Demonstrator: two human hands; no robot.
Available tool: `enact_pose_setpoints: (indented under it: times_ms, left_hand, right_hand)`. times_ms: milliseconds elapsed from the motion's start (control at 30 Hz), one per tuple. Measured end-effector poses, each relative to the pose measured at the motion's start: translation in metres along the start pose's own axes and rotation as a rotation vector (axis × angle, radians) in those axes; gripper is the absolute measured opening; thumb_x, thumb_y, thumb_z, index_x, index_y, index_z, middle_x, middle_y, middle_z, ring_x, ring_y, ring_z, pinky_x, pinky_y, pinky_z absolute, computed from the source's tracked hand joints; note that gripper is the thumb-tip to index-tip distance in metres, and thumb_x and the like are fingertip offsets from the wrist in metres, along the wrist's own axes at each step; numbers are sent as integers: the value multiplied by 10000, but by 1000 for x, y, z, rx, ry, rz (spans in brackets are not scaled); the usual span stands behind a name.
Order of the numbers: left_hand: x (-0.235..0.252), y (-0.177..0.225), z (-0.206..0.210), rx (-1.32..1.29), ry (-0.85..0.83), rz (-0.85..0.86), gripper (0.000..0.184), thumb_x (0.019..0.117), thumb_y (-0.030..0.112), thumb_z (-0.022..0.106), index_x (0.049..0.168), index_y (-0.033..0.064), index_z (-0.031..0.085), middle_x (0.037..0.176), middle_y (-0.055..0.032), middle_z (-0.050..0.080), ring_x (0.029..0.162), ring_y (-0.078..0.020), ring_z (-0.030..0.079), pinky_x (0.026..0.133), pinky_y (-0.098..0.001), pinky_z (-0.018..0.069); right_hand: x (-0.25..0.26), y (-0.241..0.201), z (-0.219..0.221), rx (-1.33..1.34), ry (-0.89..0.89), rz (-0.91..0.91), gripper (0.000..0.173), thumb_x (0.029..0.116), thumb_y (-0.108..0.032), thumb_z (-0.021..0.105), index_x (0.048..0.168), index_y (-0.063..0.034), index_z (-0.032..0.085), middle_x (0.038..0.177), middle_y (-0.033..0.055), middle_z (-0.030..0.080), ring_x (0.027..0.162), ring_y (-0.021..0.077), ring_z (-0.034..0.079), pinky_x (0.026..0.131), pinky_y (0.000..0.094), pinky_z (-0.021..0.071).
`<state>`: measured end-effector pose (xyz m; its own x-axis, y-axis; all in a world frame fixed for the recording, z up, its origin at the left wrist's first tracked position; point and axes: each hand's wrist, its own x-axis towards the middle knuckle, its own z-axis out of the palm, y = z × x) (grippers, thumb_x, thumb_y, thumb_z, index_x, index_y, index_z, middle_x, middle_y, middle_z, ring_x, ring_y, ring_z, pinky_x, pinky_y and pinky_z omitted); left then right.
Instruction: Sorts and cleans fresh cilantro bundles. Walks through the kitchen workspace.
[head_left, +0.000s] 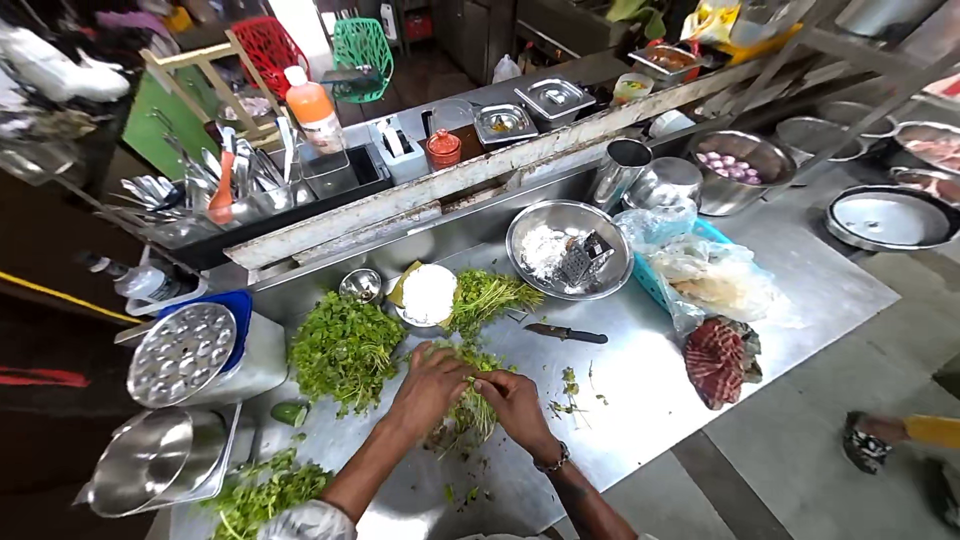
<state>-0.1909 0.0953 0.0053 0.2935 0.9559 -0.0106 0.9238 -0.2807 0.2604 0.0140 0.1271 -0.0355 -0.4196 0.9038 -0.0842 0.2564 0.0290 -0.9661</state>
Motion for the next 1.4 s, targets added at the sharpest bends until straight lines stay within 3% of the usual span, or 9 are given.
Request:
enact_pose_setpoints:
  times_ms: [200,333,533,733,867,1067,1233,1333,1400]
  left_hand:
    - [6,-35,-30,-417,74,-101,241,1024,398,610,1094,243,781,1094,105,740,1123,-58,641,1166,-465,371]
    - [1,-46,-57,-866,71,-208,199,1032,279,618,1074,193,793,1099,47,764,1015,-127,705,925,-390,580]
    - [-7,-38,-58,-1227,192,-171,265,1048,192,545,1087,54,768,1205,-119,737,1180,-269,669,1057,-436,520]
    - [-4,-26,-95,-1700,572,-383,269,1082,159,449,1140,21,673,1240,-193,700,1165,-317,679,1012,-455,557]
    - [-1,-30,-99,-1973,735,-629,318,1099,303,451,1331,142,596,1245,-73,696,1091,-204,699,885,-385,605]
    - [4,-19,-78,-2104,776,-748,324,1094,327,453,1329,154,594,1207,-62,706,1056,-199,709,855,-395,613]
    - [3,-13,-73,-2096,794,-749,321,1103,324,427,1300,144,606,1174,-62,708,1007,-196,715,840,-389,615]
    - [-6,-21,-84,-2012,898,-758,292,1098,300,453,1304,149,594,1218,-43,702,1044,-175,704,857,-353,604]
    - [-13,-30,-92,-1948,944,-744,302,1098,313,453,1325,166,588,1233,-31,700,1052,-163,699,867,-352,597]
  right_hand:
    - [2,-7,-25,264,16,99,343,1070,-318,539,1239,-77,715,1040,76,760,859,212,742,755,378,641]
    - [4,-1,-29,85,62,-30,344,955,-373,721,1234,-173,746,1167,2,717,888,141,722,762,334,642]
    - [22,-20,11,-295,-237,-140,1046,687,-544,911,1570,-270,422,1549,70,470,1098,201,672,874,437,612]
    - [37,47,22,-490,-313,-8,308,994,-322,591,1183,-133,744,1148,73,732,1081,222,694,997,469,543]
    - [31,50,12,-125,-172,86,423,945,-384,701,1284,-132,698,1240,54,702,968,158,712,877,367,604]
    - [29,-4,14,546,-340,112,1031,788,-305,885,1606,-147,279,1496,110,518,1059,260,704,871,440,630]
    - [34,-1,32,484,-283,141,411,961,-263,730,1240,9,599,945,101,729,775,213,725,702,379,635]
    - [37,30,30,249,-226,102,300,985,-317,685,1050,-25,702,850,69,719,725,177,705,714,368,620]
    - [37,45,24,165,-195,115,341,980,-318,686,1161,-31,713,931,76,742,768,171,724,745,367,633]
